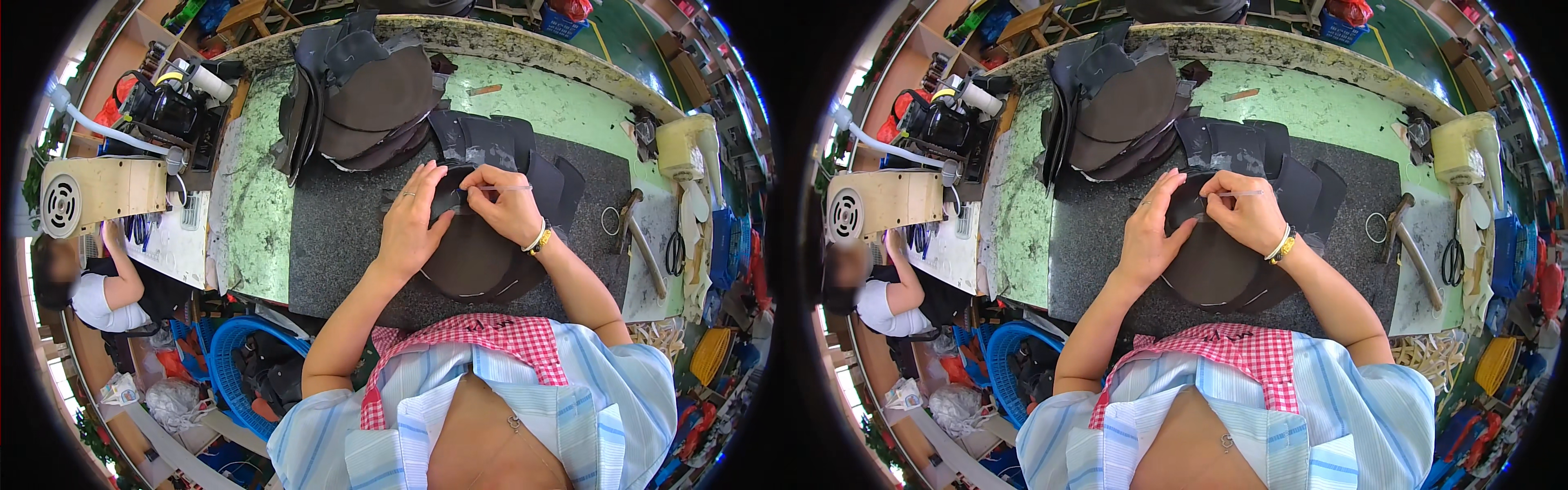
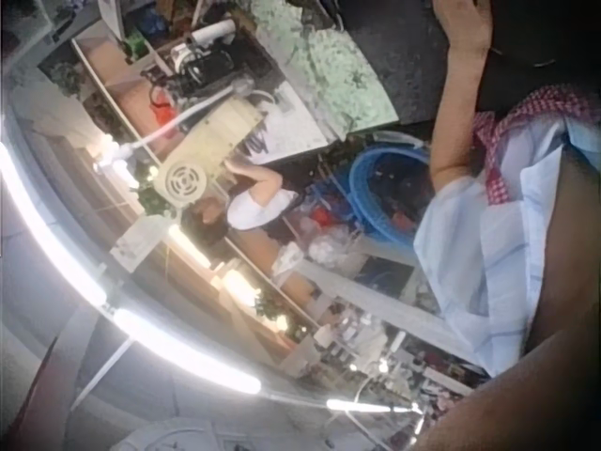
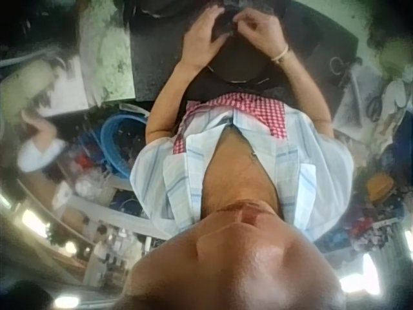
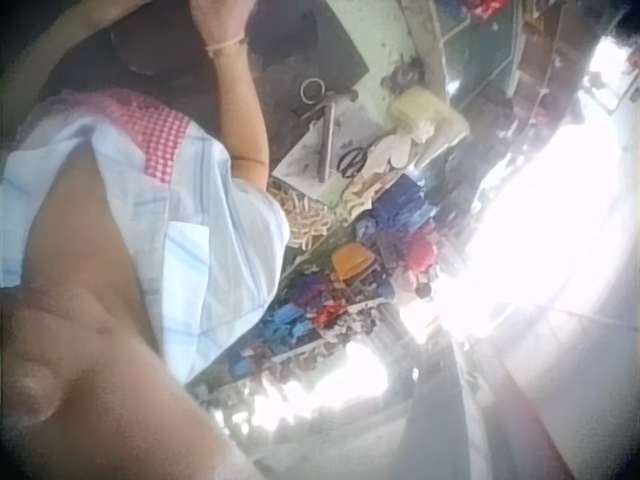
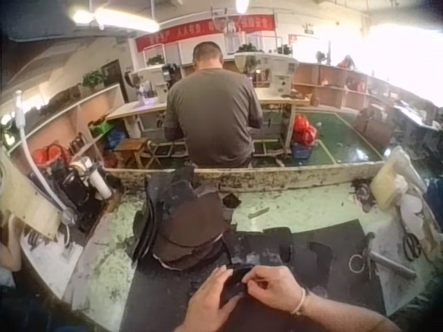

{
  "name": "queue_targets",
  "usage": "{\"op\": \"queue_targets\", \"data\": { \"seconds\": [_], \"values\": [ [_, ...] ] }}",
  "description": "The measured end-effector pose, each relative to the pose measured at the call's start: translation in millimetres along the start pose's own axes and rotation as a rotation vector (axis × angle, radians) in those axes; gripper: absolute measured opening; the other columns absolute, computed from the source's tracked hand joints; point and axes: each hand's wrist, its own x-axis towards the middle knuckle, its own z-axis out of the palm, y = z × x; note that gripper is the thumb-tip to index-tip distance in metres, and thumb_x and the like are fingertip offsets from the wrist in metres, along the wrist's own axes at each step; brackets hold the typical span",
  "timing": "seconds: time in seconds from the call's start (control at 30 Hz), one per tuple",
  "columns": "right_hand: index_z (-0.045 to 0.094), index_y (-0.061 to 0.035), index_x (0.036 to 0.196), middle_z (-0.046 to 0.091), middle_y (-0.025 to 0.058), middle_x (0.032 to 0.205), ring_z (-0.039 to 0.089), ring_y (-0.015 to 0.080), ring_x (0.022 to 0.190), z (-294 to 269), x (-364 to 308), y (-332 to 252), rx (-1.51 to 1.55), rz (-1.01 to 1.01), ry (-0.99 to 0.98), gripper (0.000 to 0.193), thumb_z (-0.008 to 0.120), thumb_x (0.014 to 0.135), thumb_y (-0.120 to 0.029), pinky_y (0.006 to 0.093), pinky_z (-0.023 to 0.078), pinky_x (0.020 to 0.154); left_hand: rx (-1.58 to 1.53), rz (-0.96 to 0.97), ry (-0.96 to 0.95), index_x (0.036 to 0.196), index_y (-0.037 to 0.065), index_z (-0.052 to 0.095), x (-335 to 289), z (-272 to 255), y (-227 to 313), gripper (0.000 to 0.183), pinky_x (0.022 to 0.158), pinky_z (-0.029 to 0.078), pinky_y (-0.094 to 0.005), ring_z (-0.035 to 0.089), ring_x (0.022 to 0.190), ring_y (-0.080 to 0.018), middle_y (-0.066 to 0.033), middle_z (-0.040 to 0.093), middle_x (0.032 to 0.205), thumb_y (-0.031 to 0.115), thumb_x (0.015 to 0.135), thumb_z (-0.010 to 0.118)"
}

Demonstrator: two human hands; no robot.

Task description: The person handles and stacks various shoe components by hand on a workbench. The person picks up dark gray shoe parts, arranges them into a stack, and then collects additional items from around the workspace, including a bundle of straps and a plastic bottle, before gathering the stacked parts and passing them to another worker.

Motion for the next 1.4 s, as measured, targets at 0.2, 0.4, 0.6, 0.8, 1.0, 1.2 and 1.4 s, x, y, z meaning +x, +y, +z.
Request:
{"op": "queue_targets", "data": {
  "seconds": [0.2,0.4,0.6,0.8,1.0,1.2,1.4],
  "values": [
    [0.062,-0.0003,0.089,0.063,0.0035,0.081,0.065,0.0128,0.072,-24.4,-7.6,3.3,0.624,0.085,0.241,0.009,0.058,0.082,-0.004,0.0199,0.044,0.059,0.112,0.168,0.226,0.113,0.006,0.057,-9.3,-3.3,13.4,0.045,0.087,0.047,-0.0375,0.058,0.103,-0.0324,-0.0149,0.058,0.107,-0.002,0.070,0.069],
    [0.058,0.0031,0.090,0.054,0.0056,0.074,0.047,0.0100,0.063,-47.7,-12.8,-5.9,0.753,-0.241,0.638,0.010,0.049,0.087,0.000,0.0323,0.053,0.071,-0.086,0.366,0.488,0.096,0.008,0.062,8.3,-63.0,50.3,0.036,0.069,0.048,-0.0305,0.059,0.076,-0.0254,-0.0087,0.059,0.092,-0.012,0.066,0.063],
    [0.062,0.0004,0.085,0.062,0.0037,0.074,0.060,0.0105,0.067,-11.2,-21.0,-14.8,0.281,-0.049,-0.010,0.007,0.058,0.082,-0.004,0.0256,0.048,0.061,-0.072,0.145,0.851,0.123,0.001,0.043,48.2,-207.1,33.7,0.050,0.079,0.050,-0.0247,0.057,0.087,-0.0162,-0.0110,0.050,0.107,-0.008,0.078,0.064],
    [0.061,0.0014,0.082,0.062,0.0136,0.073,0.062,0.0195,0.059,14.1,0.9,-6.2,-0.091,-0.233,-0.030,0.010,0.059,0.074,-0.003,0.0283,0.048,0.056,0.577,0.074,0.641,0.111,0.004,0.057,50.1,-168.3,-56.5,0.039,0.088,0.044,-0.0335,0.055,0.103,-0.0230,-0.0104,0.057,0.113,0.002,0.073,0.066],
    [0.063,-0.0001,0.086,0.063,0.0020,0.076,0.059,0.0075,0.069,-24.0,-3.1,-12.0,0.467,0.083,0.085,0.009,0.055,0.082,-0.001,0.0206,0.047,0.063,0.157,0.076,0.019,0.116,0.005,0.053,-4.7,-23.2,-6.0,0.047,0.092,0.044,-0.0382,0.057,0.106,-0.0323,-0.0163,0.058,0.113,0.010,0.073,0.072],
    [0.062,0.0013,0.088,0.061,0.0034,0.078,0.054,0.0067,0.067,-52.0,-10.7,17.2,0.751,-0.089,0.462,0.009,0.053,0.086,0.000,0.0210,0.047,0.067,-0.217,0.263,0.043,0.097,0.006,0.062,-48.1,-22.1,24.0,0.039,0.073,0.052,-0.0333,0.062,0.084,-0.0274,-0.0110,0.060,0.091,-0.011,0.062,0.063],
    [0.063,0.0022,0.095,0.063,0.0025,0.085,0.056,0.0049,0.077,-14.4,1.7,4.2,0.270,-0.030,-0.148,0.014,0.058,0.084,-0.002,0.0229,0.048,0.069,-0.418,0.327,0.046,0.079,0.009,0.066,-48.9,-59.5,44.0,0.036,0.063,0.052,-0.0333,0.064,0.077,-0.0268,-0.0049,0.052,0.077,-0.016,0.054,0.058]
  ]
}}
